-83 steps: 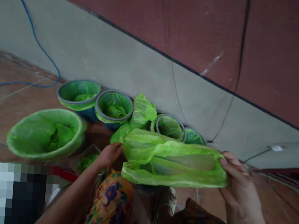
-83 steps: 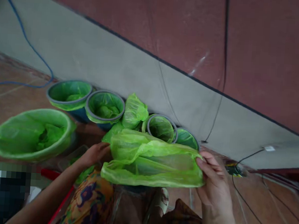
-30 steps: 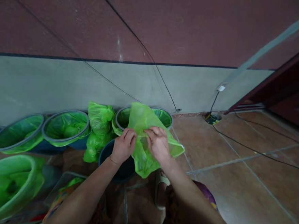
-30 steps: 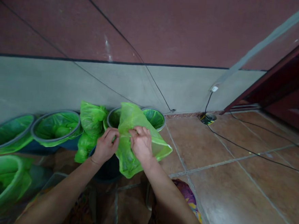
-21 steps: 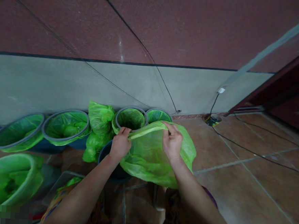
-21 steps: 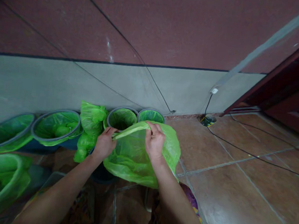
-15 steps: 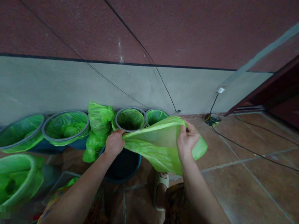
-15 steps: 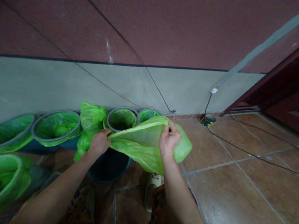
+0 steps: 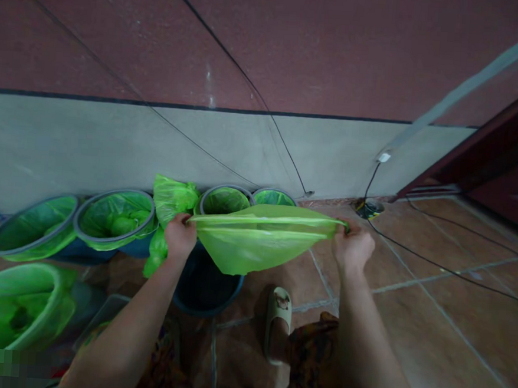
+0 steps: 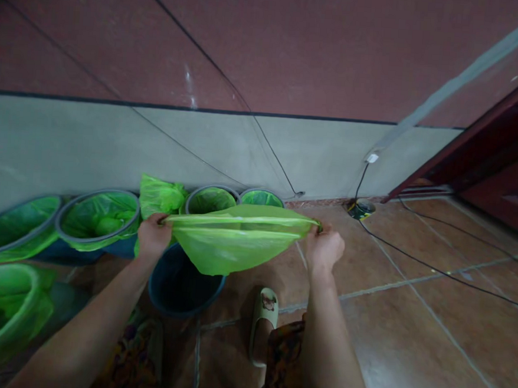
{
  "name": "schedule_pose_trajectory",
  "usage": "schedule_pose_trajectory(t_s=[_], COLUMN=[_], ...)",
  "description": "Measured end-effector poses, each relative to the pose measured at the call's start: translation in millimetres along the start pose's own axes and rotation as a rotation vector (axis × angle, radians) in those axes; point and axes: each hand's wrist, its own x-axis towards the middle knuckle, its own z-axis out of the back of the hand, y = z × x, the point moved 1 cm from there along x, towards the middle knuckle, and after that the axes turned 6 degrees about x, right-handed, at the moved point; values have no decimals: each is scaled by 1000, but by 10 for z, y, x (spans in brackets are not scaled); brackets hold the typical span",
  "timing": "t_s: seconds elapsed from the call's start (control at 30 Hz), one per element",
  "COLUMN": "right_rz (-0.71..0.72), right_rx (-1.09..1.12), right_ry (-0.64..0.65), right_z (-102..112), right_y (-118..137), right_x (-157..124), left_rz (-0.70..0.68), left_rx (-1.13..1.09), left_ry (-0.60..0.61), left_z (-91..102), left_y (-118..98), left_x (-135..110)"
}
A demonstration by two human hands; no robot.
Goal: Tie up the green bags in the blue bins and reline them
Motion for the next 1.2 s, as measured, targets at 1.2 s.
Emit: schedule_pose_trajectory(t_s=[1.2], right_rz=[274], right_rx=[28], right_ry=[1129], right_z=[-28], right_y=[-134], right_x=[-257], left_rz=[324], left_rx=[-720], left_ry=[-129], left_z=[446], left_y=[213], left_x=[274])
